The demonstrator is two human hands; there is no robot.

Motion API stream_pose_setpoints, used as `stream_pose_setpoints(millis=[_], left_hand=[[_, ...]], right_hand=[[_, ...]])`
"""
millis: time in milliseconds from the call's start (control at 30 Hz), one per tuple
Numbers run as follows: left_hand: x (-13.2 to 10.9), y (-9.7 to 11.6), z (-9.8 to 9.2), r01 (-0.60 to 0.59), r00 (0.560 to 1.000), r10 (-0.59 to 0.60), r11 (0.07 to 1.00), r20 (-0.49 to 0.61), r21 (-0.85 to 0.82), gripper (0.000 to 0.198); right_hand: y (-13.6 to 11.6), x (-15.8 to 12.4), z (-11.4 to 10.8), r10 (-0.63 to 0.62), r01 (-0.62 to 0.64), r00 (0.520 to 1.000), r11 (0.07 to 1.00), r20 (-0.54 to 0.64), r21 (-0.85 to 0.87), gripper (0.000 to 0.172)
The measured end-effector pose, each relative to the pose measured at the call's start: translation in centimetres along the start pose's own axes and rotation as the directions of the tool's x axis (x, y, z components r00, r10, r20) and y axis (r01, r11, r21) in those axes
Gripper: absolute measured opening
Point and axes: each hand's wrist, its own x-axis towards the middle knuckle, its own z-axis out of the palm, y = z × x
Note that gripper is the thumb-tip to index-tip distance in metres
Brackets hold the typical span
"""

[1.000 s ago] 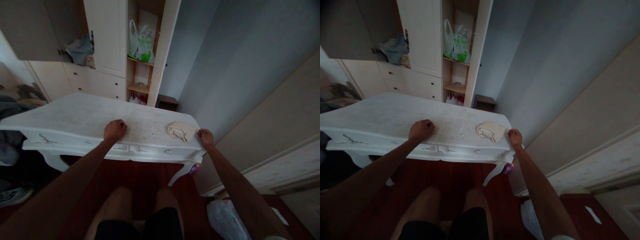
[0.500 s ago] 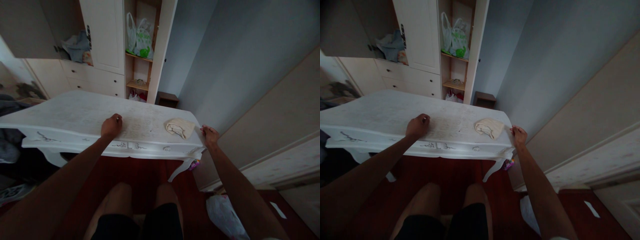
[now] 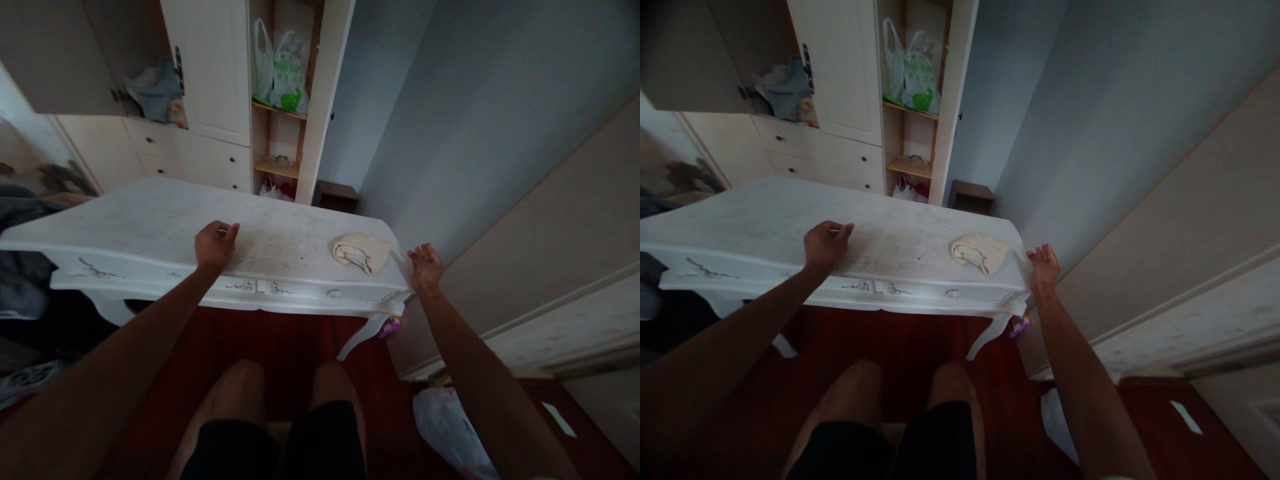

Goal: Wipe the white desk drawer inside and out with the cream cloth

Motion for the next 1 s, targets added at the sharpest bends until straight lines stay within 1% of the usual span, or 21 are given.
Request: stream_pose_setpoints(millis=[33, 67, 100, 133, 200, 267, 367, 467, 533, 633, 700, 833, 900, 1000], left_hand=[[-0.1, -0.1, 0.0, 0.023, 0.999, -0.025, 0.999, -0.036, -0.044, 0.039], [-0.2, -0.2, -0.1, 0.035, 0.997, -0.042, 0.995, -0.069, -0.091, 0.054], [-0.3, -0.2, -0.1, 0.035, 0.995, -0.047, 0.99, -0.089, -0.133, 0.067], [-0.3, -0.2, -0.2, 0.024, 0.994, -0.04, 0.987, -0.097, -0.158, 0.076], [-0.3, -0.3, -0.2, -0.003, 0.996, -0.014, 0.983, -0.09, -0.185, 0.082], [0.0, -0.5, -0.1, -0.017, 0.996, 0.002, 0.983, -0.085, -0.185, 0.077], [0.5, -0.7, 0.1, -0.037, 0.997, 0.028, 0.99, -0.074, -0.135, 0.054], [0.6, -0.9, 0.1, -0.039, 0.998, 0.036, 0.997, -0.047, -0.06, 0.03], [0.6, -0.9, 0.0, -0.035, 0.997, 0.032, 0.999, -0.067, -0.032, 0.022], [0.4, -0.6, -0.2, -0.05, 0.992, 0.046, 0.998, -0.117, -0.035, 0.02], [0.2, -0.2, -0.3, -0.055, 0.99, 0.047, 0.997, -0.13, -0.053, 0.021], [-0.1, 0.4, -0.4, 0.02, 0.996, -0.028, 0.995, -0.084, -0.097, 0.016], [-0.1, 0.5, -0.5, 0.047, 0.996, -0.05, 0.998, -0.07, -0.047, 0.013], [-0.1, 0.5, -0.5, 0.037, 0.997, -0.035, 0.999, -0.064, 0.033, 0.011]], right_hand=[[-0.2, -0.2, 0.2, 0.02, -0.02, 1.0, 1.0, -0.023, 0.012, 0.053], [-0.5, -0.4, 0.3, 0.046, -0.046, 0.998, 0.999, -0.036, 0.018, 0.048], [-0.8, -0.6, 0.5, 0.07, -0.07, 0.997, 0.997, -0.036, 0.01, 0.042], [-1.2, -0.9, 0.6, 0.09, -0.09, 0.996, 0.996, -0.024, -0.013, 0.037], [-2.0, -1.5, 0.8, 0.112, -0.111, 0.994, 0.991, 0.005, -0.071, 0.031], [-2.7, -2.0, 0.9, 0.103, -0.1, 0.994, 0.991, 0.029, -0.093, 0.029], [-3.3, -2.4, 0.9, 0.093, -0.09, 0.994, 0.994, 0.054, -0.06, 0.032], [-3.4, -2.4, 0.9, 0.103, -0.1, 0.992, 0.994, 0.079, -0.046, 0.038], [-3.3, -2.3, 0.9, 0.111, -0.108, 0.99, 0.993, 0.083, -0.044, 0.042], [-3.3, -2.1, 0.9, 0.132, -0.129, 0.988, 0.991, 0.074, -0.044, 0.048], [-3.2, -2.0, 0.8, 0.145, -0.142, 0.987, 0.989, 0.074, -0.045, 0.051], [-3.1, -1.8, 0.8, 0.145, -0.142, 0.987, 0.989, 0.074, -0.044, 0.049], [-3.1, -1.7, 0.7, 0.154, -0.151, 0.985, 0.987, 0.071, -0.052, 0.047], [-3.0, -1.7, 0.7, 0.15, -0.145, 0.986, 0.988, 0.075, -0.057, 0.046]])
